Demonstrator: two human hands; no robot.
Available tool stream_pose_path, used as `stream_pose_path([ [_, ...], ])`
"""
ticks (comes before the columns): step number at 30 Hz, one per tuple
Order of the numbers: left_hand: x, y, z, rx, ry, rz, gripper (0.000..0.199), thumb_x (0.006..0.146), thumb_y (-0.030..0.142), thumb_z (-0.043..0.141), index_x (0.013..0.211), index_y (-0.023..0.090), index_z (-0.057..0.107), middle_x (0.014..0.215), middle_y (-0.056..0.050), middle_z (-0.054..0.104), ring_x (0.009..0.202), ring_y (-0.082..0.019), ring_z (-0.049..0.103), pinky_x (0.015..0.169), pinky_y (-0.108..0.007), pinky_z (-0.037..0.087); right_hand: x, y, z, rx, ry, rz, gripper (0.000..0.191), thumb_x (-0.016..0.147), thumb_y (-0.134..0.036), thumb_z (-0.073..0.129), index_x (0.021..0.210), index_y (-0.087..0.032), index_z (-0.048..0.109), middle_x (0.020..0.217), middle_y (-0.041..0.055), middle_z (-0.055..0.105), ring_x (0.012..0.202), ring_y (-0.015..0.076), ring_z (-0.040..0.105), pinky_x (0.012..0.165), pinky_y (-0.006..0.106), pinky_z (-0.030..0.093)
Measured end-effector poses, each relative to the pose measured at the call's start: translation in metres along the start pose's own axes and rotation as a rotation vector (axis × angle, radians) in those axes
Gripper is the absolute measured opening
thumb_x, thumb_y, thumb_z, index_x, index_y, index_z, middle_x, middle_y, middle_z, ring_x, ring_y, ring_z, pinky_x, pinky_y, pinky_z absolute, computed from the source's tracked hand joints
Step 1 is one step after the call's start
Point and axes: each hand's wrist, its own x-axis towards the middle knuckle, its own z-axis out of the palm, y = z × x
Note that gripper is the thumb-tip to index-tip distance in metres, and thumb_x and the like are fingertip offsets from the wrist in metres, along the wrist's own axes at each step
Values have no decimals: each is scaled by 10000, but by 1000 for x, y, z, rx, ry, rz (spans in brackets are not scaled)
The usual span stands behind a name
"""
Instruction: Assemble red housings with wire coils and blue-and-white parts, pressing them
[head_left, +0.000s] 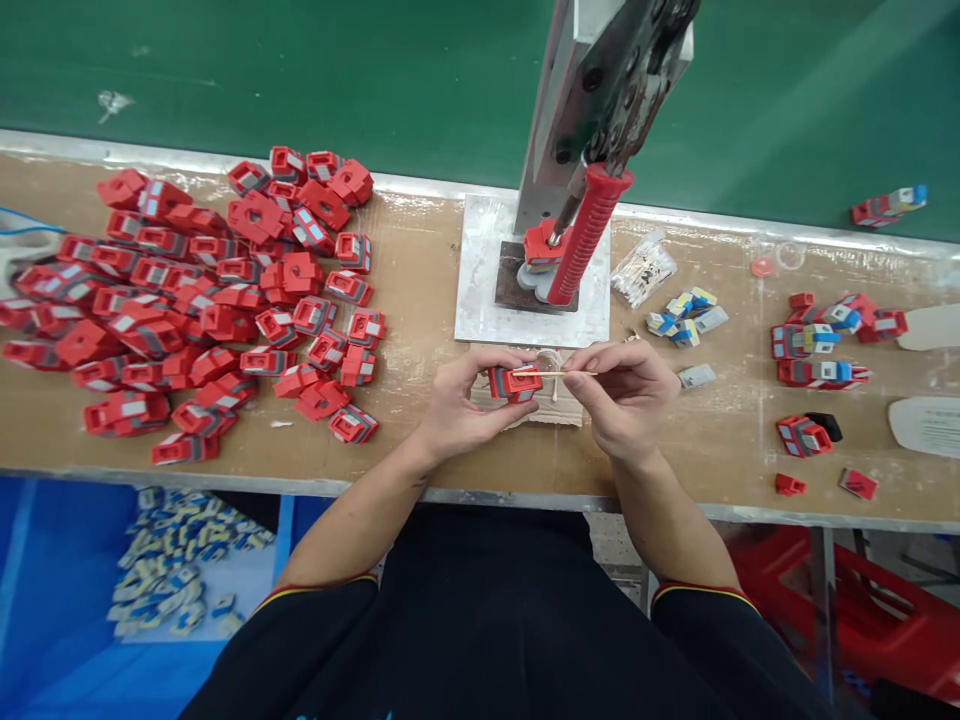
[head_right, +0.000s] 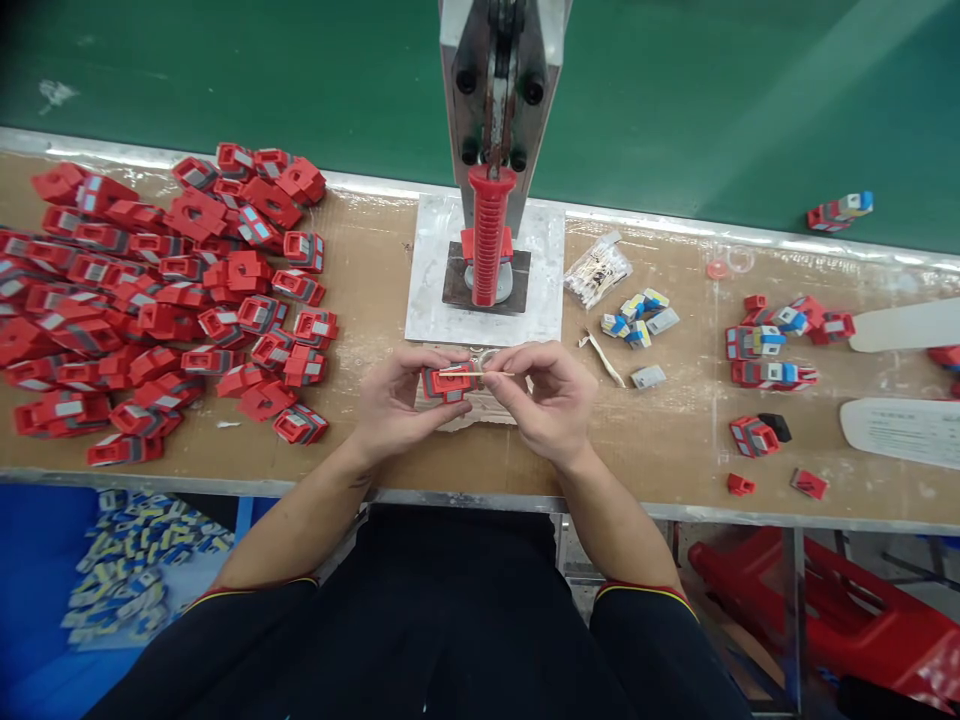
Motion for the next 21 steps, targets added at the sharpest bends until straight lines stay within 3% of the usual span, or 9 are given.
stream_pose_path([
  [9,0,0,-1,36,16,-20,410,849,350,939,1164,218,712,1173,-109,845,1103,-249,833,992,-403,677,4,0,-11,-137,21,-114,251,920,-376,848,834,-266,638,700,-11,734,589,158,689,502,298,511],
  [17,3,6,2,72,-33,22,371,861,278,928,1149,216,702,1165,-110,853,1095,-237,835,983,-380,676,2,-8,1,-68,-85,-170,193,967,-299,801,842,-264,657,728,-10,781,605,146,723,513,271,533],
  [21,1,4,1,55,-25,2,370,863,288,925,1152,212,707,1177,-117,849,1109,-249,833,1002,-401,672,6,-8,-13,-48,-15,-129,249,937,-374,842,812,-263,657,708,-8,760,602,155,715,533,292,553],
])
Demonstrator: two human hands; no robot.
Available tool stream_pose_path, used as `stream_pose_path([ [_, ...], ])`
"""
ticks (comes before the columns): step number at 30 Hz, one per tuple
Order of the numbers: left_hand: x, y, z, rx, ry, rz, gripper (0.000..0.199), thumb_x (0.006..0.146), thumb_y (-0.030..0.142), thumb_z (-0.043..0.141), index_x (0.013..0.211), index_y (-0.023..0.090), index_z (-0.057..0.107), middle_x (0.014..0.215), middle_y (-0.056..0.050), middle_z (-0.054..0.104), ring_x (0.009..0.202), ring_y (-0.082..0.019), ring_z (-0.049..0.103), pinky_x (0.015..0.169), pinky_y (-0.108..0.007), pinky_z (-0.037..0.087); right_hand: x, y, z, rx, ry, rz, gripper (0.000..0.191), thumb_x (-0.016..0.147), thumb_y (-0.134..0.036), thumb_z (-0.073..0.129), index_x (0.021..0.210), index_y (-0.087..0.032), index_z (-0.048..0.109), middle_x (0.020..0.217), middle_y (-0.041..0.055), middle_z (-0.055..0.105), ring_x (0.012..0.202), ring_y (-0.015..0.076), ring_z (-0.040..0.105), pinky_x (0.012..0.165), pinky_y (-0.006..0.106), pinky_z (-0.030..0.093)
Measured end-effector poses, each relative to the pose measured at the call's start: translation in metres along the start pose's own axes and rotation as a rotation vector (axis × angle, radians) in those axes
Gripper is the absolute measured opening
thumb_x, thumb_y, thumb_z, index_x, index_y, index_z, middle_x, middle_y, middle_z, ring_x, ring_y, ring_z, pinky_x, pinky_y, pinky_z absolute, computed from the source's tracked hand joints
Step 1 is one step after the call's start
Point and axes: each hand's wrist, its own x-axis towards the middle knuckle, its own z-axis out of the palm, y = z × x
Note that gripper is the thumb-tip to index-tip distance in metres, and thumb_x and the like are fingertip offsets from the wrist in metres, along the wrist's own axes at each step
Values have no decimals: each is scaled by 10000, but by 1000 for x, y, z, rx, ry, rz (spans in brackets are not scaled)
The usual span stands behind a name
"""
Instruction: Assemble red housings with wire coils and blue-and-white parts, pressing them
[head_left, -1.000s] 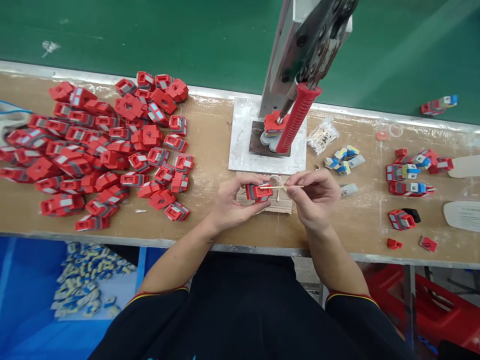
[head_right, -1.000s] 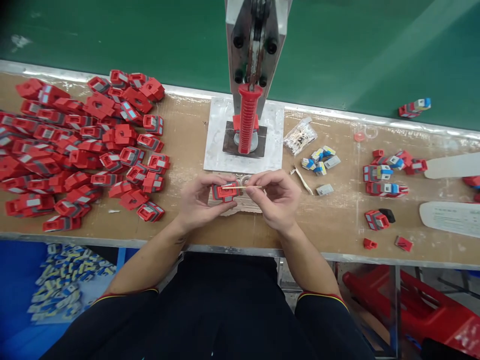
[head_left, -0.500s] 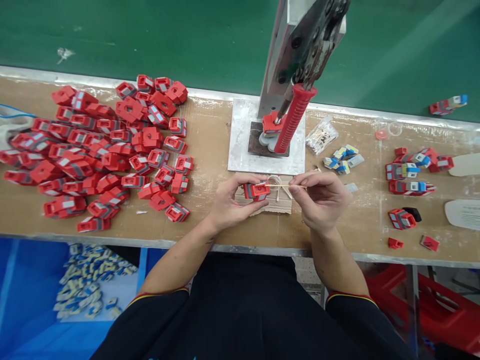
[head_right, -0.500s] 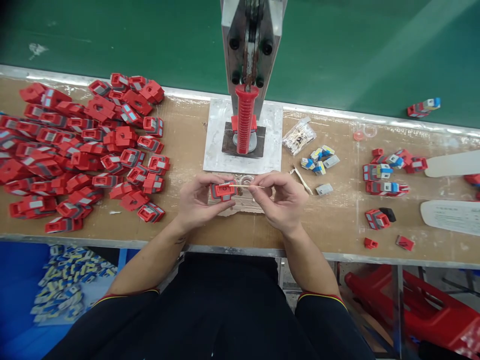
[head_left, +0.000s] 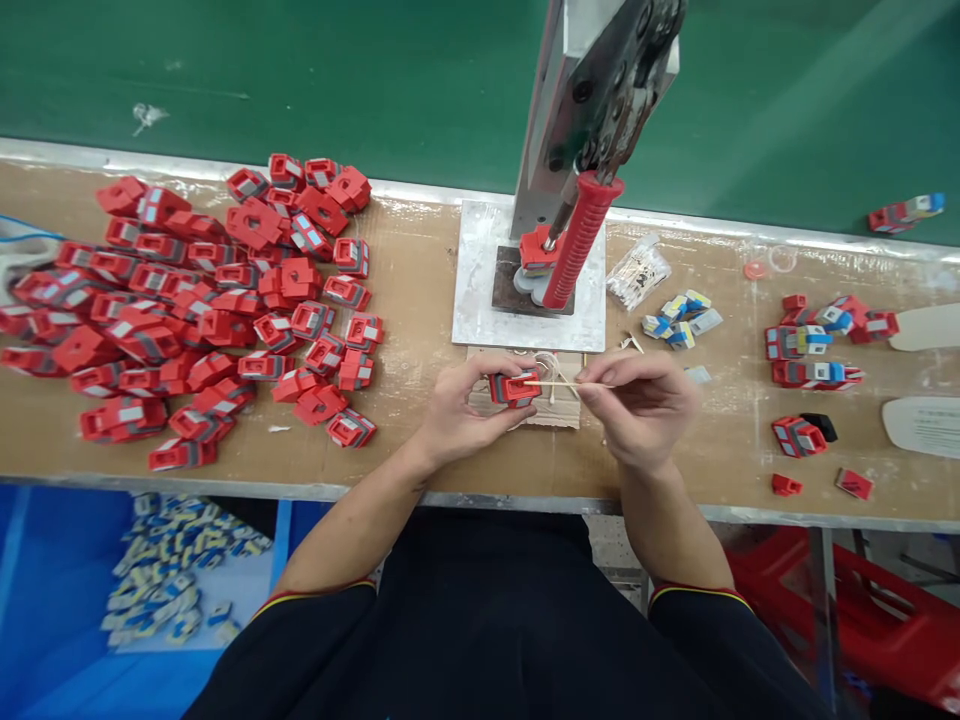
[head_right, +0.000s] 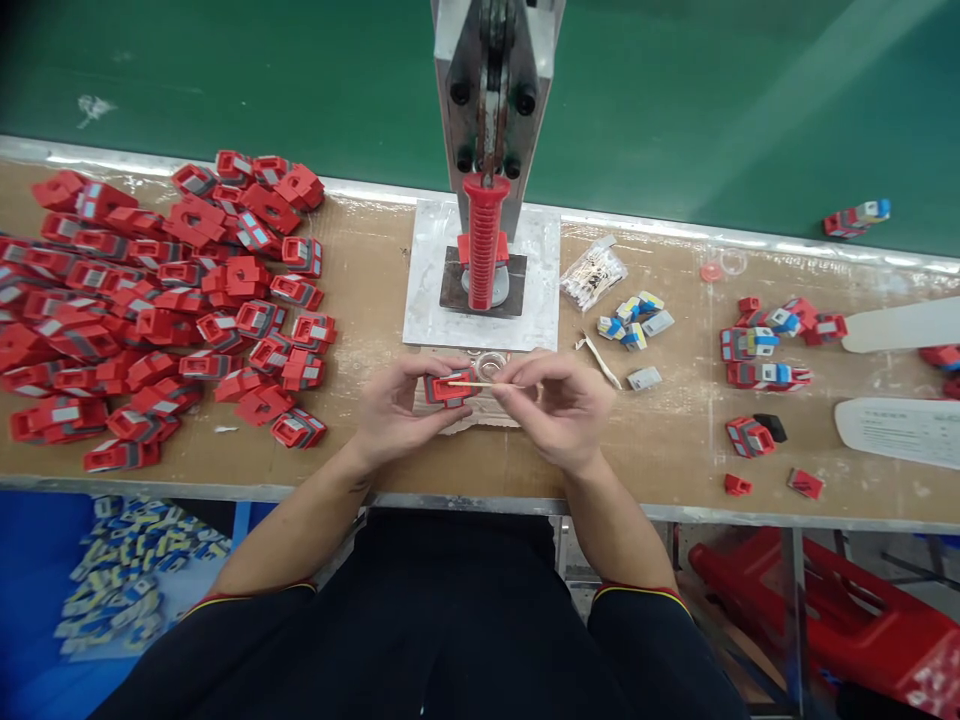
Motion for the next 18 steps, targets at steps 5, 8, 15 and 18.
stream_pose_path([
  [5,-2,-5,-3,-22,57,-38,391,857,332,932,1143,213,695,1189,-119,841,1099,-244,832,978,-387,673,8,8,-31,-108,-87,43,186,908,-290,854,819,-262,693,717,-9,768,588,151,679,514,292,493],
  [8,-2,-6,-4,-31,98,-70,402,859,358,928,1142,216,679,1197,-119,834,1115,-247,823,985,-402,669,9,15,-36,-281,-323,85,122,910,-219,815,829,-252,730,743,-8,787,556,132,622,508,286,450],
  [15,-1,-5,-5,-16,107,-79,384,860,332,922,1121,216,664,1193,-120,830,1117,-247,819,967,-392,664,8,28,-28,-452,-499,96,93,933,-212,757,844,-241,757,753,2,768,606,139,610,605,293,489],
  [18,0,-3,-5,5,113,-48,368,867,287,914,1128,216,664,1193,-115,830,1113,-238,820,960,-371,661,8,26,-29,-380,-375,110,102,916,-225,792,826,-242,746,754,-5,783,568,124,586,547,285,455],
])
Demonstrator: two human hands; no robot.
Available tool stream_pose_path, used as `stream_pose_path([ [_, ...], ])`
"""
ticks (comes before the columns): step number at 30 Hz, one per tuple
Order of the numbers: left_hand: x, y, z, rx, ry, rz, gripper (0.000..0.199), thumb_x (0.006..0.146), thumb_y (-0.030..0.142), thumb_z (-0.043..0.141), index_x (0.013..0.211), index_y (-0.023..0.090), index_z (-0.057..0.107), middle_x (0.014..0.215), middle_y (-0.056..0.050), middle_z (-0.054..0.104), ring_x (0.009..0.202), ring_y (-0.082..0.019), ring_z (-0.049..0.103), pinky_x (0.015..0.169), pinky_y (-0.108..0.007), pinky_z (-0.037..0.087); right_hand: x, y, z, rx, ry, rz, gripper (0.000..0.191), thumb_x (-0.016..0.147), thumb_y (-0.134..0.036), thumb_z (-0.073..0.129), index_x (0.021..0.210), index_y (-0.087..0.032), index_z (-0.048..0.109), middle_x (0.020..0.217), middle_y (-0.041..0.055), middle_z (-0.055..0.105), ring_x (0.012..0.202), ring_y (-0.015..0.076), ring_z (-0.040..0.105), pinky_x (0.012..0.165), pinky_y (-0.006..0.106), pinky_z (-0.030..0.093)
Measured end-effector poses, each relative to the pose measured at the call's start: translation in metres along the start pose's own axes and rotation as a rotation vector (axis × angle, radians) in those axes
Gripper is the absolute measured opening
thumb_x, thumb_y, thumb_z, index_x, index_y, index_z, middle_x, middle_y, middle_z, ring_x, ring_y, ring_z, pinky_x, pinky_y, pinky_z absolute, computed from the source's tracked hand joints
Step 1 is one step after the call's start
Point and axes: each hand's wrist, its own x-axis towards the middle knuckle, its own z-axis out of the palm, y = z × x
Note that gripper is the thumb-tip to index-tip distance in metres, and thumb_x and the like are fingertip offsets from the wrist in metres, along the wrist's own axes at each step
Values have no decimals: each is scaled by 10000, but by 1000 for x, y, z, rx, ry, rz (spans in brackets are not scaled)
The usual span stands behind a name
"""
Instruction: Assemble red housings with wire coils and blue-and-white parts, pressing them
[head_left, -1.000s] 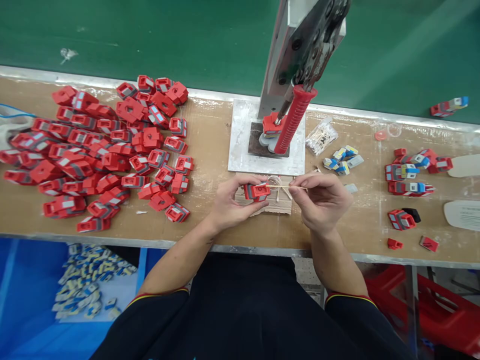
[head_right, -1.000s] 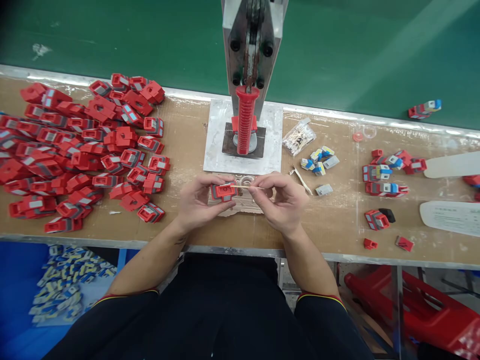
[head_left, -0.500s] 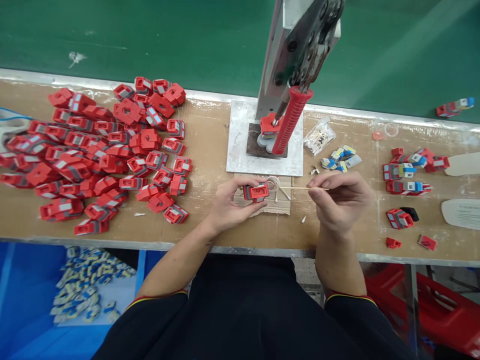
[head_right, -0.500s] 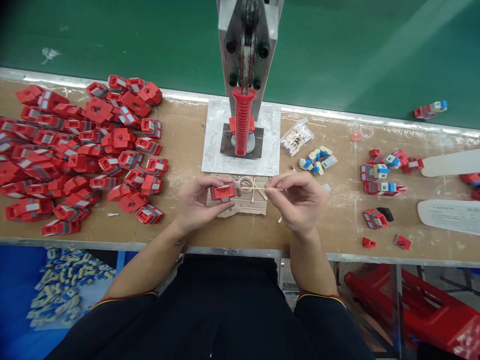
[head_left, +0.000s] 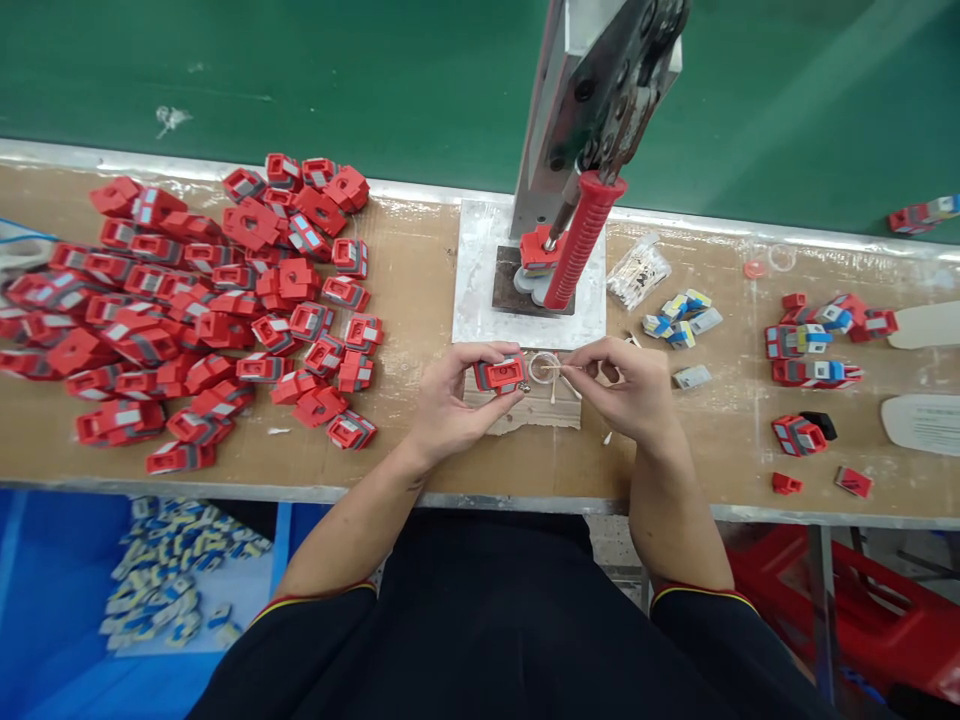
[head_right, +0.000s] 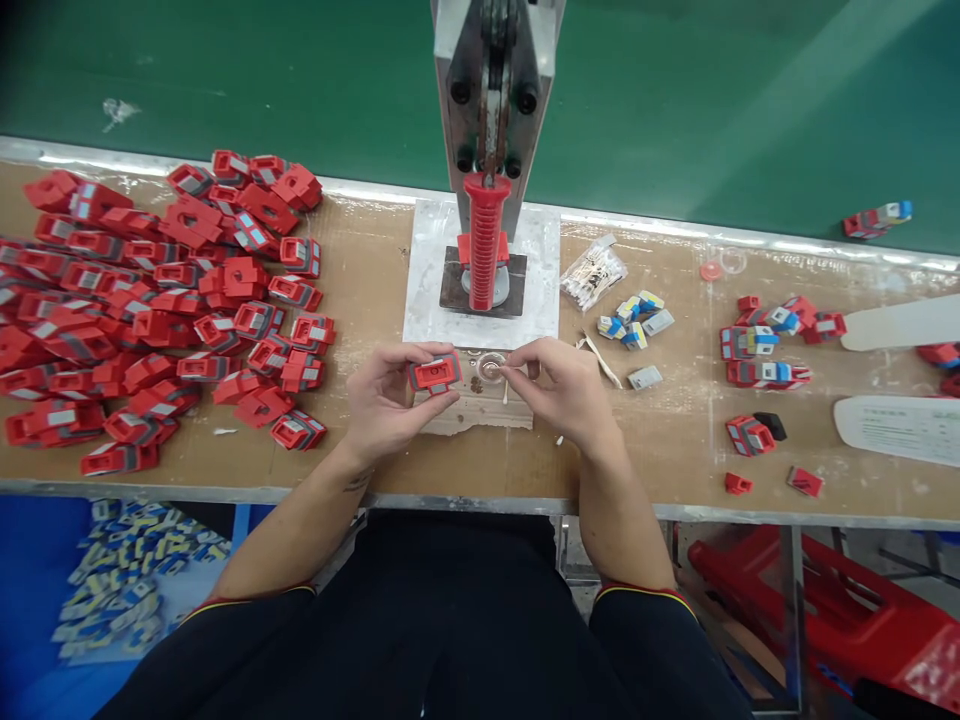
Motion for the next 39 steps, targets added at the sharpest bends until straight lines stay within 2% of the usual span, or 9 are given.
stream_pose_path([
  [2,1,1,0,45,4,22,350,878,265,899,1133,214,665,1194,-114,831,1107,-238,822,960,-373,660,-1,-3,0,110,121,23,156,909,-300,829,807,-245,725,742,-1,780,567,132,609,511,286,446],
  [5,2,3,1,156,2,66,301,897,235,872,1126,213,678,1184,-107,836,1079,-234,826,945,-372,663,-1,-10,5,306,310,10,298,883,-435,877,769,-253,670,688,-4,737,600,162,675,529,307,523],
  [7,3,4,2,218,-8,107,273,902,226,861,1114,217,689,1165,-96,843,1054,-230,830,917,-362,667,0,-15,11,392,371,-6,344,861,-463,900,754,-256,647,653,-17,705,593,166,687,550,319,569],
  [13,1,6,4,272,-58,159,250,919,231,852,1113,231,693,1171,-91,848,1056,-235,833,929,-385,667,-1,-26,23,452,303,28,352,863,-455,903,750,-247,643,656,-20,716,585,157,700,546,305,599],
  [19,1,6,3,275,-67,172,272,912,203,854,1122,229,684,1168,-95,848,1056,-233,833,926,-376,658,-1,-27,23,504,247,24,295,878,-394,895,767,-242,667,685,-16,744,623,153,727,567,290,607],
  [24,0,5,3,263,-67,150,255,915,240,855,1113,235,695,1178,-83,848,1065,-238,828,943,-387,655,-1,-28,24,496,209,50,321,871,-428,895,753,-236,667,700,0,760,610,153,725,552,287,595],
  [32,1,4,4,259,-50,186,288,897,181,866,1115,218,681,1157,-101,845,1060,-230,831,940,-355,658,-2,-27,23,523,197,17,212,884,-298,890,799,-230,708,748,8,802,617,141,730,498,243,512],
  [39,2,9,3,322,-64,173,255,920,173,836,1106,215,667,1157,-97,845,1061,-224,831,914,-350,667,-1,-24,17,492,220,5,196,869,-237,888,791,-240,708,739,-4,804,619,139,726,512,250,518],
])
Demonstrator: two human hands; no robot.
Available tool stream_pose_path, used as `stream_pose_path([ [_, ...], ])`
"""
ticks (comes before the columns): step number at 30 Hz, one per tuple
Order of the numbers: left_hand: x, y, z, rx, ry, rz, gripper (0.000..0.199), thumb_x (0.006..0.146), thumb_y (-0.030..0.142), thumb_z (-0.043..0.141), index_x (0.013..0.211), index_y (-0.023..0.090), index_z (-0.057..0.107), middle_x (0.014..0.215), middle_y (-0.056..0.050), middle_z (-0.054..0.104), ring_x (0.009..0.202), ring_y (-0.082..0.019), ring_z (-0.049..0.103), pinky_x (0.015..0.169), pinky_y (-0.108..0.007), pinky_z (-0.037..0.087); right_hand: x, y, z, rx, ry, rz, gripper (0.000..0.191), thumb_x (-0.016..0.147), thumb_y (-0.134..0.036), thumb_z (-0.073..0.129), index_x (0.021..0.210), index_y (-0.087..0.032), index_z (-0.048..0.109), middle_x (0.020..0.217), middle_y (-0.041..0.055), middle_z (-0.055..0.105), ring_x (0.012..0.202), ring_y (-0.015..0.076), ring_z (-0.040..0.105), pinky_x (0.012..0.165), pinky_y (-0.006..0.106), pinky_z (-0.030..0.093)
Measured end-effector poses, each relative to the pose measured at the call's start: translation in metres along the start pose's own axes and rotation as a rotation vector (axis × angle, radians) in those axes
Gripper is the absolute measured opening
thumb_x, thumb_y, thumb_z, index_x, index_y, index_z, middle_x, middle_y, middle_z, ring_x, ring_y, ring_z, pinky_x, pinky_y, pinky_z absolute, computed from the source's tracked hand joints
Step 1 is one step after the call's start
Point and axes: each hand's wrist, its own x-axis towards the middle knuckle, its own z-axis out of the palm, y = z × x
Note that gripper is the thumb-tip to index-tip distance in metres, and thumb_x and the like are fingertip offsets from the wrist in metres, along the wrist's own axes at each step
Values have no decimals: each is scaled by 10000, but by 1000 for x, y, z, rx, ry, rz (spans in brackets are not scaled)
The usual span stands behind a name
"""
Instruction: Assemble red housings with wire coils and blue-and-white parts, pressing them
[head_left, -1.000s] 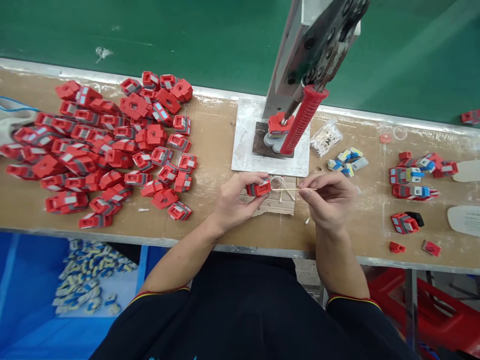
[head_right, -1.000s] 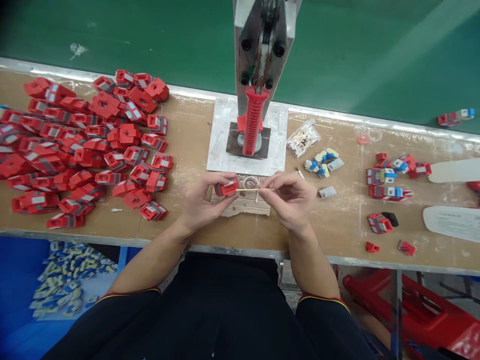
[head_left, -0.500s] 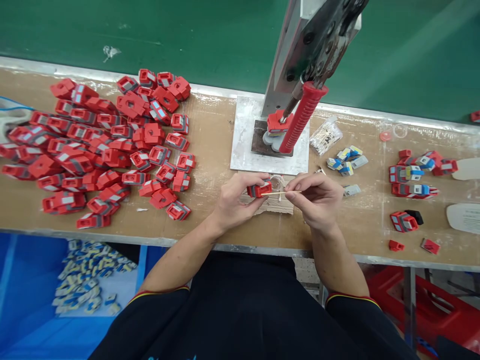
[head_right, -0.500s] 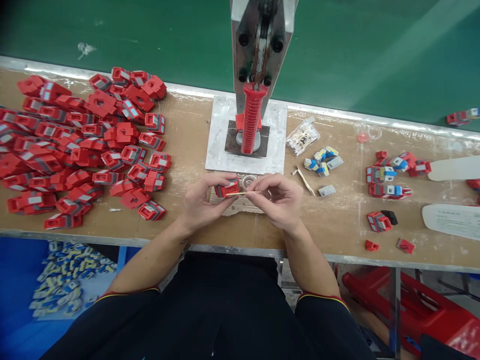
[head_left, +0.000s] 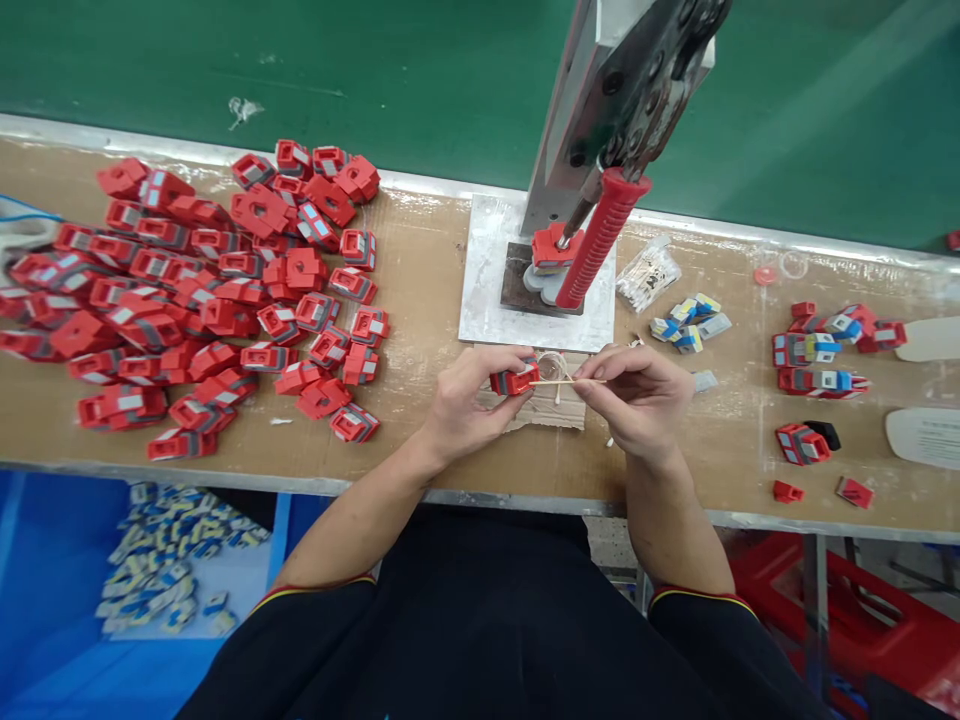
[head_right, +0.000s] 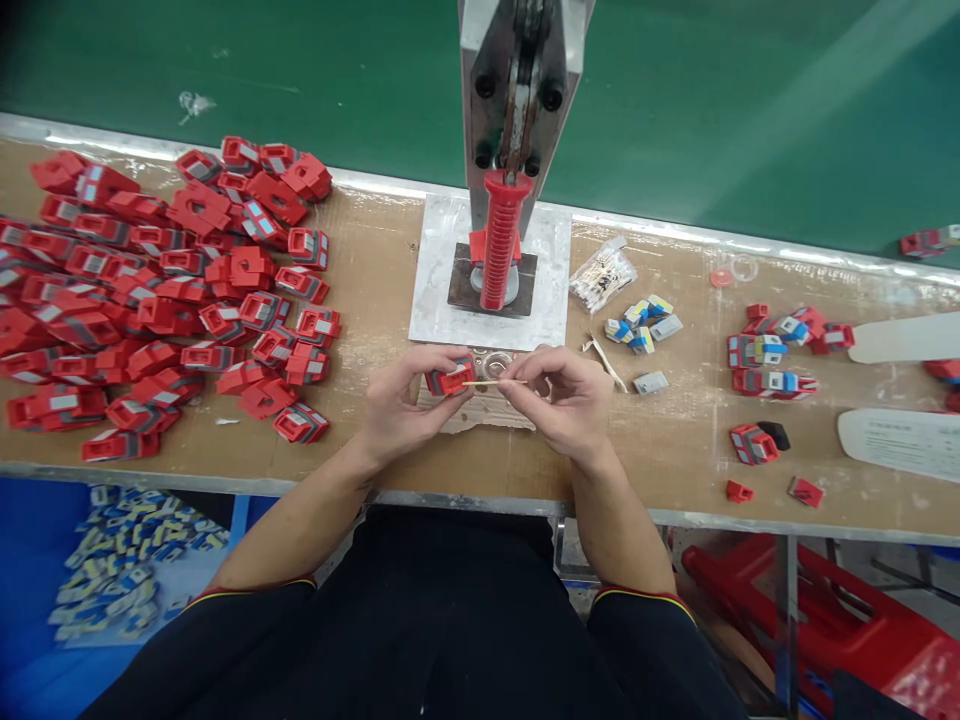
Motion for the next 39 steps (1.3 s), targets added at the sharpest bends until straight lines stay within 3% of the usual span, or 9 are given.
stream_pose_path([
  [4,1,1,-2,10,-14,-2,235,934,169,816,1106,216,663,1156,-93,844,1065,-224,828,907,-353,664,0,-1,0,-13,11,-10,202,871,-248,887,786,-244,704,724,-8,796,608,138,714,549,266,552],
  [8,2,1,-3,3,-15,3,247,926,162,825,1111,216,671,1164,-91,842,1074,-221,824,913,-347,662,0,-1,3,-61,-8,-20,231,885,-316,878,763,-243,696,707,-3,784,606,147,714,500,266,510],
  [20,2,1,-1,21,17,8,210,935,166,818,1093,215,688,1133,-74,844,1063,-204,821,896,-331,667,-1,1,-2,-58,-7,-25,181,870,-189,864,796,-243,708,743,-4,796,622,138,711,503,253,473],
  [24,3,2,-1,17,19,14,230,921,149,828,1092,216,689,1137,-81,842,1057,-210,825,894,-336,675,0,0,0,-42,10,-26,189,884,-246,874,797,-241,706,729,-1,782,617,142,706,515,262,493],
  [30,3,1,-1,11,36,25,248,914,137,830,1087,216,672,1133,-83,843,1048,-210,828,888,-341,679,4,3,-23,-69,113,-105,236,885,-335,888,793,-252,687,695,-20,733,611,144,669,561,288,513],
  [34,1,-1,-3,-11,33,1,239,921,167,827,1098,221,676,1141,-78,839,1046,-211,827,879,-346,679,7,9,-30,-328,-168,-18,130,930,-230,804,840,-243,712,775,-5,760,613,125,604,554,281,443],
  [37,-1,-2,-2,-54,66,-71,248,913,189,837,1107,223,686,1150,-73,835,1040,-205,824,879,-338,674,11,13,-27,-414,-402,14,68,948,-237,770,891,-233,733,841,9,760,661,125,598,607,282,467],
  [39,-2,-5,-1,-96,95,-137,255,903,220,853,1098,221,688,1148,-70,834,1050,-214,823,915,-362,678,13,13,-36,-380,-418,2,105,942,-321,797,944,-234,736,887,15,753,676,125,593,608,280,468],
])
